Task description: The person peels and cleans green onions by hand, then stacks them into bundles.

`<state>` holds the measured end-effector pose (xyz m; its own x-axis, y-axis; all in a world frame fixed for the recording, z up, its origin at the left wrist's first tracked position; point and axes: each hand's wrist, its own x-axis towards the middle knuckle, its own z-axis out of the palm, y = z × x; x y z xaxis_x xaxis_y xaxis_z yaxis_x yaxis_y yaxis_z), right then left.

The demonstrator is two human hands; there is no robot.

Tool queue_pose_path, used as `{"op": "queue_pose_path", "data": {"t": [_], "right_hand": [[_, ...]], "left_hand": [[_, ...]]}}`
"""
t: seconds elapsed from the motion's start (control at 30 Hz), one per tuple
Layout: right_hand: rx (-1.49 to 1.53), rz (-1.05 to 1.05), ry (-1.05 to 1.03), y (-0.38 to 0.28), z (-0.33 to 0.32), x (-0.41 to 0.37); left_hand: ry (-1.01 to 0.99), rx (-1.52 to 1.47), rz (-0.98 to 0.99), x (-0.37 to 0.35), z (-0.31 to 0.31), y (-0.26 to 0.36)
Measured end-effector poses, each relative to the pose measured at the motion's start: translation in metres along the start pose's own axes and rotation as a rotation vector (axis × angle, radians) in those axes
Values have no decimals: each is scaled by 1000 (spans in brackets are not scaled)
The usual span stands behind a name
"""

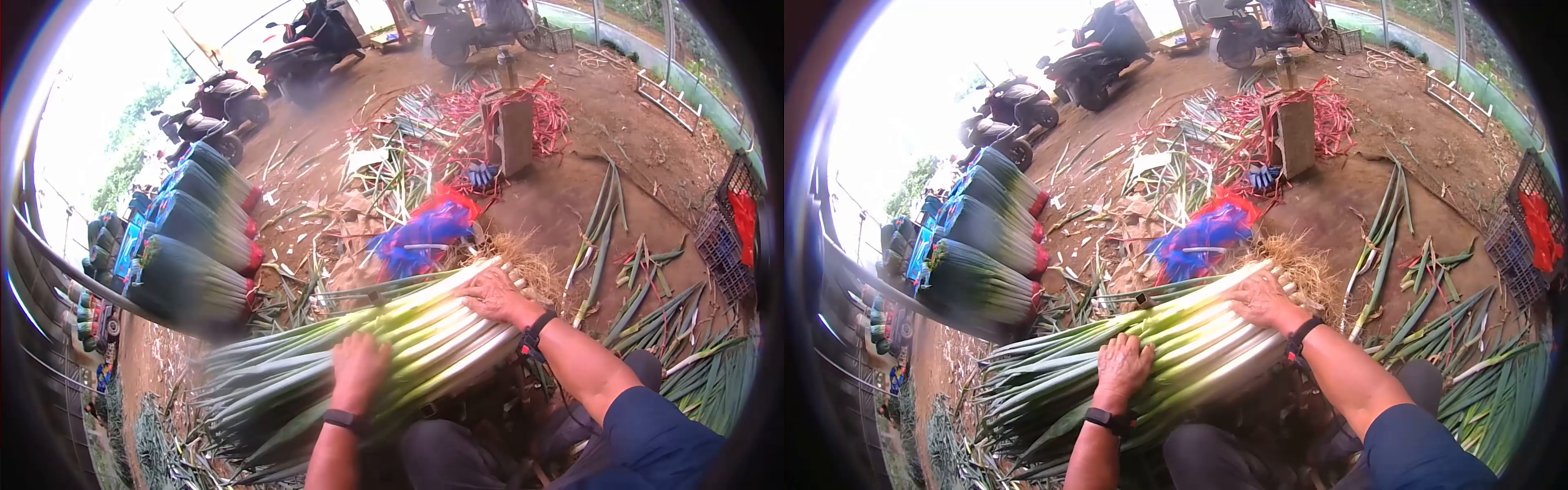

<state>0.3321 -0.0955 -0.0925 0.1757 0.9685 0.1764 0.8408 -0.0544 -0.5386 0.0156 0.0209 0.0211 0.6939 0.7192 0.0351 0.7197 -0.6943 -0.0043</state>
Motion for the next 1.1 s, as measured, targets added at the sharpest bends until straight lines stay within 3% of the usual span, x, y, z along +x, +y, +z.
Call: {"op": "queue_pose_path", "data": {"t": [0.13, 0.2, 0.27, 0.3, 0.37, 0.47, 0.53, 0.63, 0.87, 0.93, 1.0, 1.1], "right_hand": [[58, 84, -60, -11, -15, -6], [10, 150, 227, -13, -4, -11], [-67, 117, 266, -10, 5, -10], [-101, 115, 222, -8, 7, -9], [-164, 110, 148, -11, 1, -7], [-177, 81, 75, -11, -3, -10], [-219, 78, 63, -12, -6, -7], [-210, 170, -163, -17, -12, -12], [-169, 252, -192, -12, -19, -3], [510, 282, -122, 14, -33, -8], [518, 279, -58, 12, -110, -60], [686, 367, 300, 28, -207, -194]], "left_hand": [[41, -49, 24, -9, -5, 10], [60, -63, 44, -11, -1, 7], [124, 15, 103, -9, 12, -2], [116, 13, 100, -9, 2, 3], [-113, -141, -19, -3, -16, 10], [-32, -64, 31, -12, 0, 5], [-82, -105, 26, -8, -8, 11], [-127, -70, 8, -13, -3, 9], [-156, -84, -7, -11, 3, 5], [-264, -79, -41, -8, -7, 6], [-244, -100, -49, -10, -16, 13], [-189, 38, 77, 3, 35, -37]]}}
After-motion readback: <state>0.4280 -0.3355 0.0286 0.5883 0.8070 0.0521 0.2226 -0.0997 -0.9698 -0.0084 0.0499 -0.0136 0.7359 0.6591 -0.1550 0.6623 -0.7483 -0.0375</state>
